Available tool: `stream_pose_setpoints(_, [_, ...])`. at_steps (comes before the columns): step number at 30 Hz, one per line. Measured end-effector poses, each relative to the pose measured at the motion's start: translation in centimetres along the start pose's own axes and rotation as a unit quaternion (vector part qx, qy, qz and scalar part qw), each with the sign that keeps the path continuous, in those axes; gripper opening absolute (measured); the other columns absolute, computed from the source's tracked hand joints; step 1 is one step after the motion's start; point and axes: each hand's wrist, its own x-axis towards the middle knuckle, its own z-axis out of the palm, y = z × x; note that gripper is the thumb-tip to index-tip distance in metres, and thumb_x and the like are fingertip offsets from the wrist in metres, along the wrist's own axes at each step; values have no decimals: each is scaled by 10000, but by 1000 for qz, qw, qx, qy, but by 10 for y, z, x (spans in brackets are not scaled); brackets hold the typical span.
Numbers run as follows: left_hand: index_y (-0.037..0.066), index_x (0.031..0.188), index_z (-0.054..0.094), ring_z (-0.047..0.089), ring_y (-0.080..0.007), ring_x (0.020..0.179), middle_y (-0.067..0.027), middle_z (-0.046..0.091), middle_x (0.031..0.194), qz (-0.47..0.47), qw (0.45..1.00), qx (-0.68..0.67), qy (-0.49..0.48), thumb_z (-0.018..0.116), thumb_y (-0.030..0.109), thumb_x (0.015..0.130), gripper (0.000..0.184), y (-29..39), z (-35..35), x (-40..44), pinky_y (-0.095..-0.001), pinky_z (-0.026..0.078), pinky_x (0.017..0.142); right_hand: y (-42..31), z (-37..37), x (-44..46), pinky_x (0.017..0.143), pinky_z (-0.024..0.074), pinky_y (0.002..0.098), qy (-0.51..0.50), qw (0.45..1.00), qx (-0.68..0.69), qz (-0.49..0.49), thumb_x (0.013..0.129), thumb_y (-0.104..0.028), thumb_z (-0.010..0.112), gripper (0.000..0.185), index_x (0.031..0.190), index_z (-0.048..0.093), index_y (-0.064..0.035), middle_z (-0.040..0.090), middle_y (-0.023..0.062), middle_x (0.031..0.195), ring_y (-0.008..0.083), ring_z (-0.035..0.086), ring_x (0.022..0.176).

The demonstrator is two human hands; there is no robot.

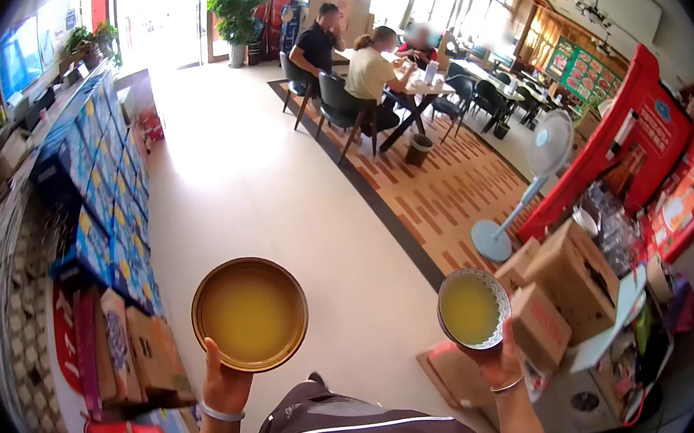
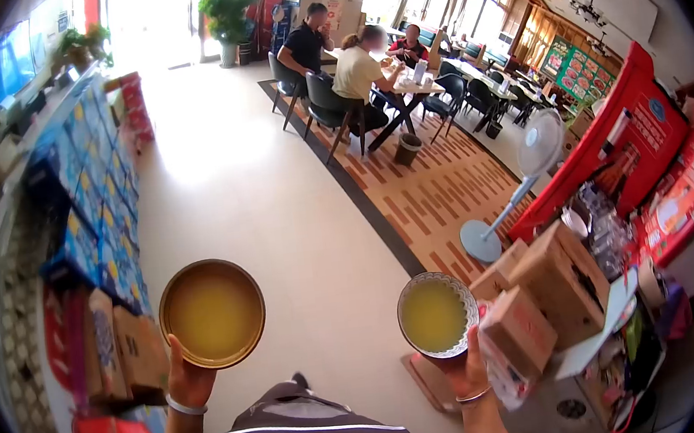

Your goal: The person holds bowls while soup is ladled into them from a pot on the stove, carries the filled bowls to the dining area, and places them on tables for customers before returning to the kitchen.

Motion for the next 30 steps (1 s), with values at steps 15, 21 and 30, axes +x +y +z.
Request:
stream_pose_setpoints(15, [72,1345,368,400,-264,1250,-108,427,1353,-21,999,24,-11,440,435,932,555,9,59,615,-428,312,1056,-51,93,583,927,476,414,47,998,3,30,864,-509,525,650,1358,335,-132,465,79,1303,252,510,1144])
stream_pose_setpoints(21, [48,1329,379,432,-260,1220,-112,467,1312,-32,998,43,-22,448,451,925,575,36,81,859,-416,353,1020,-71,174,800,928,478,413,41,997,-52,33,835,-551,545,714,1365,320,-129,452,77,1309,255,502,1155])
stream_pose_setpoints(30, [27,1304,409,430,-235,1223,-114,476,1306,-112,991,48,-61,479,433,920,563,62,70,1233,-392,325,1045,-50,245,1105,912,494,414,68,998,-8,-12,850,-542,525,703,1361,319,-106,445,89,1313,256,493,1167])
